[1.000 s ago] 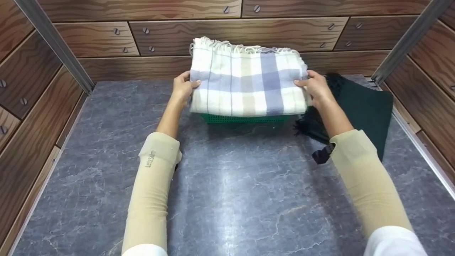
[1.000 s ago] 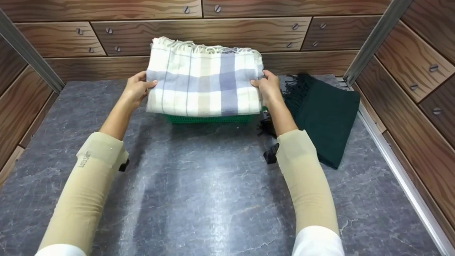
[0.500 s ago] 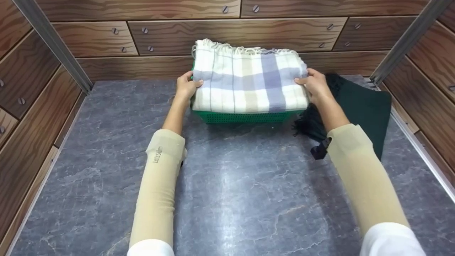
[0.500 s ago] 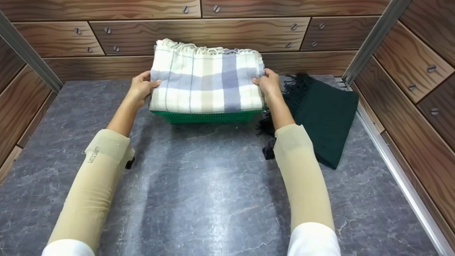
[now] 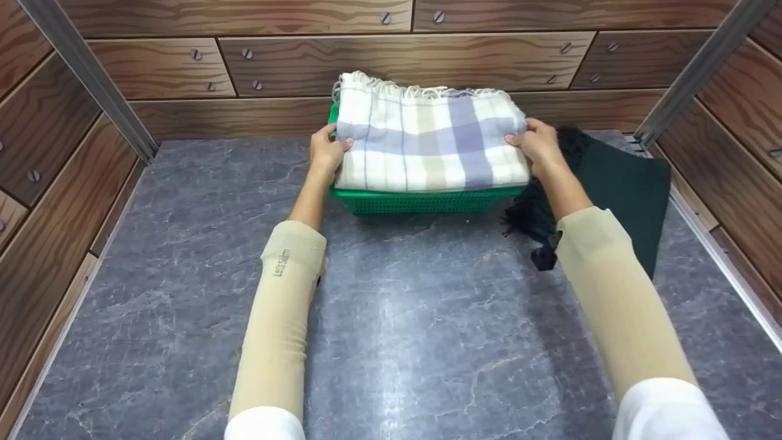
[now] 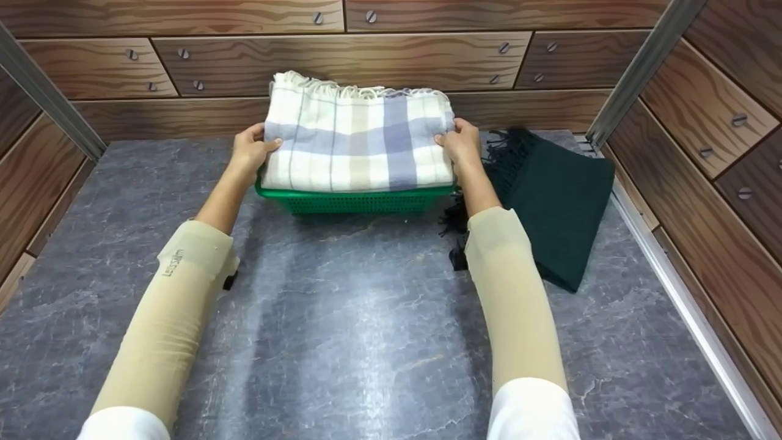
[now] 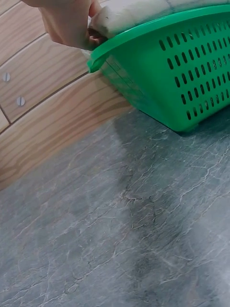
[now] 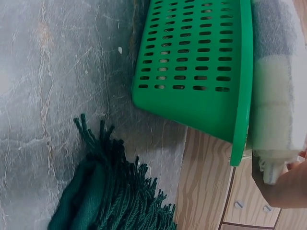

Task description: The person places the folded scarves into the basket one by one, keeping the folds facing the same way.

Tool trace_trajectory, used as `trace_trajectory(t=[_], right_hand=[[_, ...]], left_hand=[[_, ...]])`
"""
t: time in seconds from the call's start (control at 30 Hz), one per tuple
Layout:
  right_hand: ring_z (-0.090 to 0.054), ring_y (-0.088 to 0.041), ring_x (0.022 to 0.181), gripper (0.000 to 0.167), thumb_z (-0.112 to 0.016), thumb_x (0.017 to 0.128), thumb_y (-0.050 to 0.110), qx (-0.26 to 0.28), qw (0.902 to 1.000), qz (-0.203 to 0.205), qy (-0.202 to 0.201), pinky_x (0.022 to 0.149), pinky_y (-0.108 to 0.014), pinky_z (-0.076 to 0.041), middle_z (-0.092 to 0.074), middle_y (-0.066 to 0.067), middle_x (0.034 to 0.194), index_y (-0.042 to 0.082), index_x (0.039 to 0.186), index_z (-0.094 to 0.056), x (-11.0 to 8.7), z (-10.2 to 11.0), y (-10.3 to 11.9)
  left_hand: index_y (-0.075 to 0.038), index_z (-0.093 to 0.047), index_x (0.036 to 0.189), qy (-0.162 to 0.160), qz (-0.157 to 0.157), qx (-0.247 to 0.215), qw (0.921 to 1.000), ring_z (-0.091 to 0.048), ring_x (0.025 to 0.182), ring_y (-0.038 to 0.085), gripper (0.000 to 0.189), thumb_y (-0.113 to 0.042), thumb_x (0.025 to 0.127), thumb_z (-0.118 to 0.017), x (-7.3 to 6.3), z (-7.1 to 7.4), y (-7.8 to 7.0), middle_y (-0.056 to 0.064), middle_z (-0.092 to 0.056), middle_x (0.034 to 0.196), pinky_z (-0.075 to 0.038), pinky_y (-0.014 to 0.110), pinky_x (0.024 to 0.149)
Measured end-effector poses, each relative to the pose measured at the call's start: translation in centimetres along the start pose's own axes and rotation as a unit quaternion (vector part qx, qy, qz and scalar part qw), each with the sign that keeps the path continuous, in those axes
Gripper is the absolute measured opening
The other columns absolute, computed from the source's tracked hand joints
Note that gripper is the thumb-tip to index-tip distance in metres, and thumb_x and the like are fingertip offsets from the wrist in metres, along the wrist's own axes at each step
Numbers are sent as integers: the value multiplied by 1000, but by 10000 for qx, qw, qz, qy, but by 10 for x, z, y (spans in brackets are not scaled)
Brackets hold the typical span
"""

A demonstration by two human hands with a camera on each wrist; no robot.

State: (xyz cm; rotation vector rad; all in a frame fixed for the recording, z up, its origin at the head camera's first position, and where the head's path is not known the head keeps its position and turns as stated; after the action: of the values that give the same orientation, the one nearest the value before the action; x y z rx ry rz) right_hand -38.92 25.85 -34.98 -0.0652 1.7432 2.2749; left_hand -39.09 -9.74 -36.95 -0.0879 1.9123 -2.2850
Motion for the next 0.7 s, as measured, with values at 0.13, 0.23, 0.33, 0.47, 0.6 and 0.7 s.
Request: trace_trajectory(t=[0.13, 0.23, 0.33, 0.47, 0.6, 0.7], right_hand=[[-38, -22, 117, 53, -54, 92, 7, -31, 10000, -36, -21, 94, -32, -35, -34, -12, 140, 8, 141, -34, 1, 0, 1], [-43, -20, 110, 53, -54, 92, 6, 25, 10000, -55, -39, 89, -31, -38, -37, -12, 137, 8, 141, -35, 1, 0, 2], [-45, -17, 101, 50, -56, 91, 6, 51, 10000, -23, -74, 83, -30, -39, -40, -11, 131, 6, 138, -39, 1, -1, 3], [-45, -17, 103, 50, -56, 91, 7, -10, 10000, -13, -92, 84, -30, -39, -40, -11, 132, 7, 138, -39, 1, 0, 3], [-45, -18, 105, 50, -55, 91, 7, -20, 10000, -32, -87, 85, -30, -39, -40, -12, 133, 7, 139, -39, 2, 0, 1], [-44, -19, 106, 51, -55, 91, 7, 40, 9999, -100, -68, 85, -31, -39, -39, -11, 134, 8, 139, -38, 1, 0, 1]], left_hand=[[-4, -47, 133, 23, -60, -74, 10000, -50, 110, 21, 44, -4, 91, -56, 0, 0, -1, 12, -51, 127, -42, 29, 87], [-4, -48, 132, 1, -99, -84, 9999, -51, 108, 21, 43, -3, 90, -57, 0, 1, -3, 12, -52, 125, -43, 28, 86], [-4, -48, 132, -13, -102, -74, 9999, -51, 107, 21, 43, -3, 90, -57, -1, 2, -4, 12, -53, 123, -43, 28, 86], [-5, -48, 132, 12, -37, -107, 9999, -50, 109, 20, 43, -4, 91, -57, -1, 2, -3, 11, -52, 124, -42, 28, 87], [-5, -47, 133, 54, 32, -161, 9999, -49, 112, 20, 43, -5, 91, -56, -2, 1, -2, 11, -51, 127, -41, 29, 89], [-6, -47, 133, 45, 49, -161, 9998, -48, 112, 20, 44, -5, 91, -56, -1, 1, -2, 11, -50, 127, -41, 28, 89]])
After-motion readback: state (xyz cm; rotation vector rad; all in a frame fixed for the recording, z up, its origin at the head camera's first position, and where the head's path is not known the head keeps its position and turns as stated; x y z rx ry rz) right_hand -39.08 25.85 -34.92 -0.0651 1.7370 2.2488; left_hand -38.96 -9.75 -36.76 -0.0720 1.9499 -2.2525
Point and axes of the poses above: each hand's wrist, its own x-axis towards the middle knuckle, its own z-axis out of the back of the hand, y = z × x, the point moved 4 cm from there along x, towards the middle knuckle
